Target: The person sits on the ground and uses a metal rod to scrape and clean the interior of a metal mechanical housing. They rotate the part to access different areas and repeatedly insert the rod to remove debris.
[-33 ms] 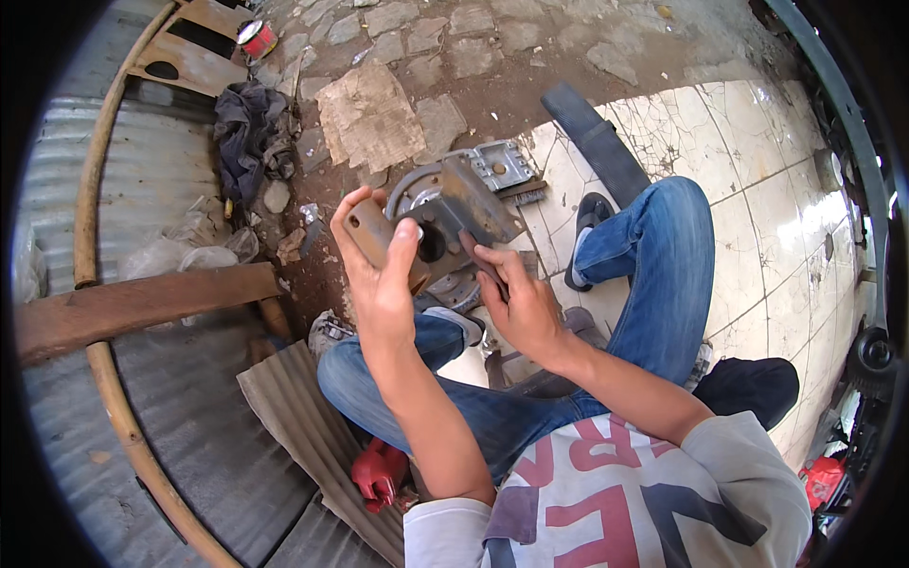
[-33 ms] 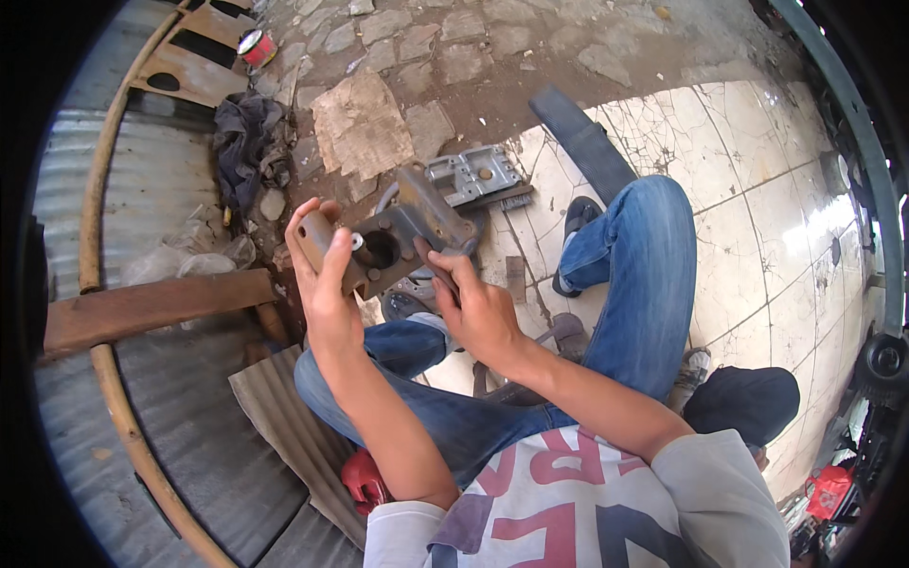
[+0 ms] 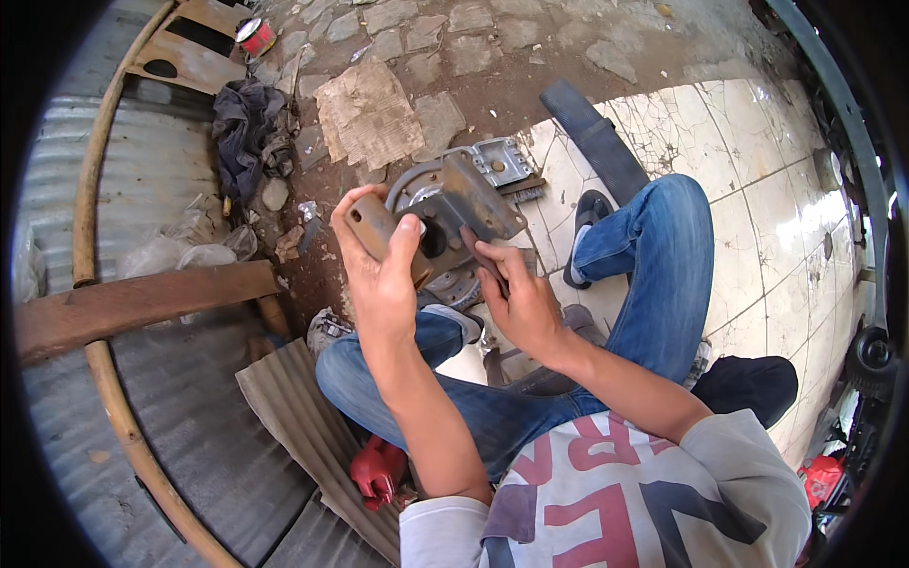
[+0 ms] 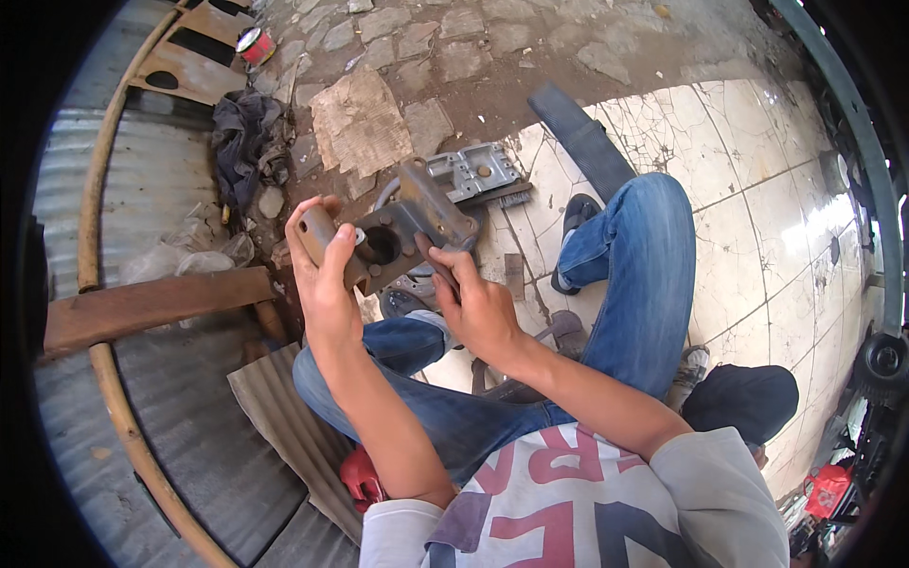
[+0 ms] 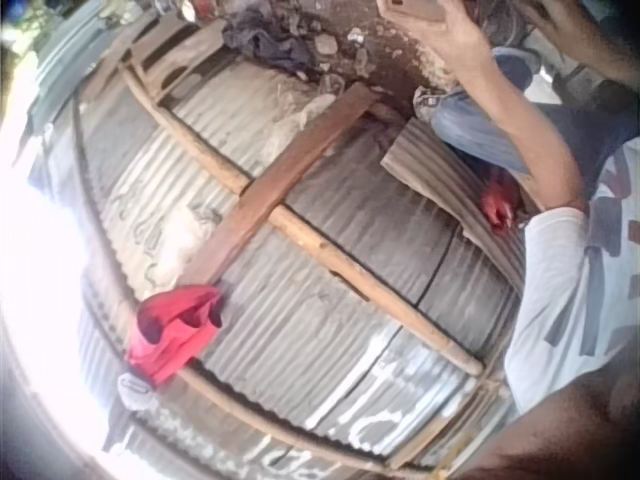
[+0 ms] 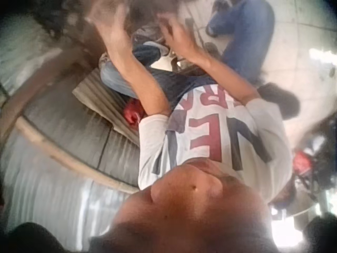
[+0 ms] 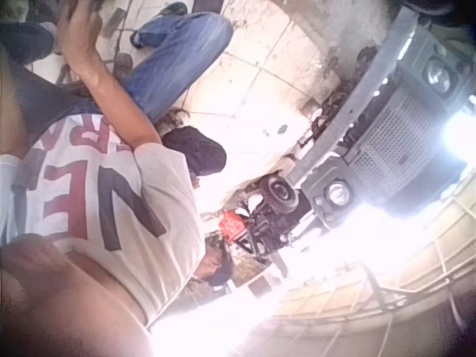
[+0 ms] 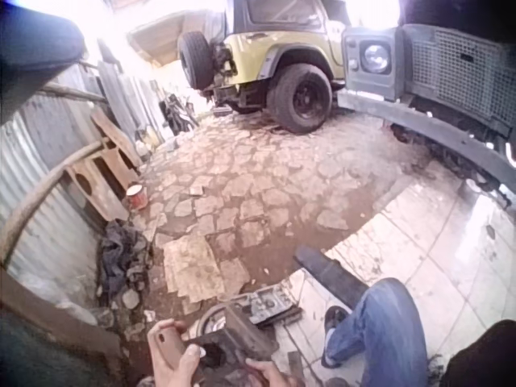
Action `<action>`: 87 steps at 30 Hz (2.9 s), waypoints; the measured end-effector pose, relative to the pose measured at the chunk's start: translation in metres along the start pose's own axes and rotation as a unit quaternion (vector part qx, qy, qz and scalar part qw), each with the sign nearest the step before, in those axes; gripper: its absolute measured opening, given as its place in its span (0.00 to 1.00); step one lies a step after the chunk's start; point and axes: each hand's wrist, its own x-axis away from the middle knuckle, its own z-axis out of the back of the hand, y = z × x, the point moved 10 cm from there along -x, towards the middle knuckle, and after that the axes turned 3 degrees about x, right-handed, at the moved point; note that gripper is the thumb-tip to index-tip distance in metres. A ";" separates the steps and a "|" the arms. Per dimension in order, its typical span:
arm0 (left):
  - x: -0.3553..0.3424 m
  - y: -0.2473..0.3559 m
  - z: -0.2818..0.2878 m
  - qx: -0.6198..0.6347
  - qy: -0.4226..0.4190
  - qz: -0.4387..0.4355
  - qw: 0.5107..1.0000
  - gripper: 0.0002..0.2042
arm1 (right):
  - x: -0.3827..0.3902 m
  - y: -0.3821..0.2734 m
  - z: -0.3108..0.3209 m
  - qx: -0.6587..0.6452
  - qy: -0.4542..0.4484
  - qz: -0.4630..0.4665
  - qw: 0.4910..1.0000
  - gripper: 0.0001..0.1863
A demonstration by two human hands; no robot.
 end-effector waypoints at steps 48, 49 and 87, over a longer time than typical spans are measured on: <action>-0.038 0.000 -0.029 -0.003 -0.266 -0.070 0.961 0.31 | -0.032 -0.007 0.023 0.056 -0.109 0.016 0.992 0.23; -0.040 -0.003 -0.028 -0.003 -0.273 -0.065 0.960 0.31 | -0.030 -0.008 0.022 0.057 -0.112 0.015 0.992 0.23; -0.022 -0.025 -0.007 0.061 -0.176 -0.018 0.982 0.23 | 0.001 -0.011 0.006 0.128 -0.104 0.062 0.984 0.28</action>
